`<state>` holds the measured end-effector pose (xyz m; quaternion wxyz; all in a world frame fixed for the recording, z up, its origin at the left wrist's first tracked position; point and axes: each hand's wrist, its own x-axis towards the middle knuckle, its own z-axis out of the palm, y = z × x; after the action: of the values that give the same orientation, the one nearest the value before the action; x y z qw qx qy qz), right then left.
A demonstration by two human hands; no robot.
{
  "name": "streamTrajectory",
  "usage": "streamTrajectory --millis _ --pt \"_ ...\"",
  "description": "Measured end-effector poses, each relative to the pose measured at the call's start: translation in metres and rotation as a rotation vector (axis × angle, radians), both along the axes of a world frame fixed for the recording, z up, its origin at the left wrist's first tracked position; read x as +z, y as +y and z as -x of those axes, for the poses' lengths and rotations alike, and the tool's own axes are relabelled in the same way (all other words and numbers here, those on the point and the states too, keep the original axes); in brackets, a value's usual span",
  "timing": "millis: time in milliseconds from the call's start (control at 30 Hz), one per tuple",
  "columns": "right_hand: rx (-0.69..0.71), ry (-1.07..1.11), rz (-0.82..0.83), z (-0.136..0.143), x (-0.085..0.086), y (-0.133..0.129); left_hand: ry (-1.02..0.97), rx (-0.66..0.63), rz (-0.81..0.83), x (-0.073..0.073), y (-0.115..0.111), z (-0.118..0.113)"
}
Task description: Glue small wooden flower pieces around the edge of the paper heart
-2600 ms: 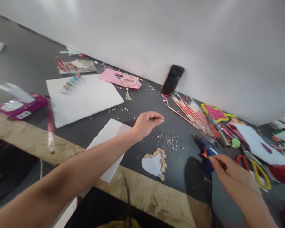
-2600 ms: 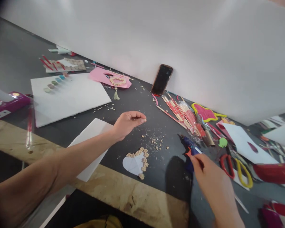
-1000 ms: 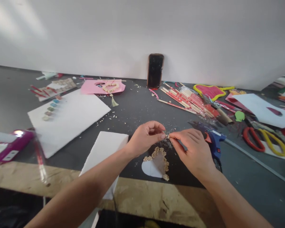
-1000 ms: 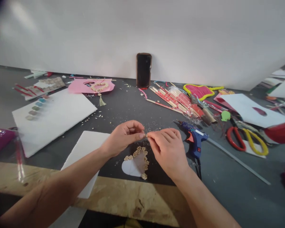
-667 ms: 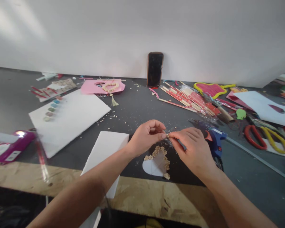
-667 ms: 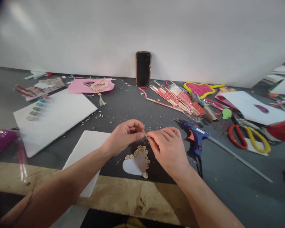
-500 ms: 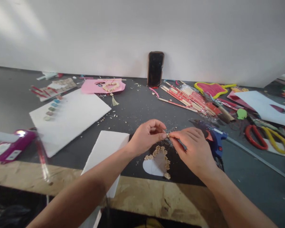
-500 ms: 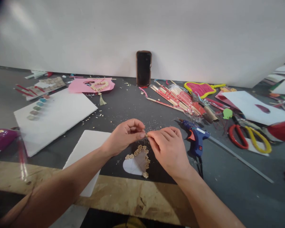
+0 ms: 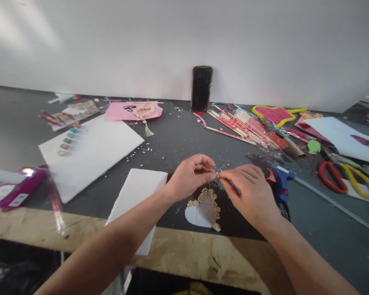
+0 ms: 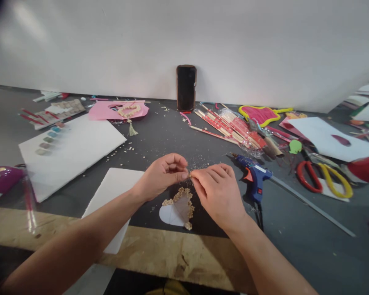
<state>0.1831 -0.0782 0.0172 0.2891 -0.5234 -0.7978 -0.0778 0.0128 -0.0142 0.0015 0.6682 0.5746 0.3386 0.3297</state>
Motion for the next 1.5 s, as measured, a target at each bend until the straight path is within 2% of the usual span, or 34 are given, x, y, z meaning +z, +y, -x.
streamTrajectory --millis 200,433,533,900,1500 --pt "0.009 0.055 -0.016 -0.0006 -0.0014 0.0005 -0.014 -0.009 0.020 0.0016 0.0005 0.0010" --pt "0.002 0.163 0.084 -0.0001 0.0000 -0.0016 -0.091 0.002 0.116 0.0060 0.0007 0.0018" --pt "0.024 0.181 0.076 0.0006 0.0014 -0.0017 -0.102 0.000 0.130 0.0063 0.0009 0.0024" --pt "0.029 0.157 0.055 0.0008 0.0027 -0.0013 -0.112 -0.030 0.139 0.0058 0.0015 0.0040" --pt "0.081 0.165 0.058 0.0009 0.0024 -0.0025 -0.190 -0.074 0.244 0.0040 0.0027 0.0052"
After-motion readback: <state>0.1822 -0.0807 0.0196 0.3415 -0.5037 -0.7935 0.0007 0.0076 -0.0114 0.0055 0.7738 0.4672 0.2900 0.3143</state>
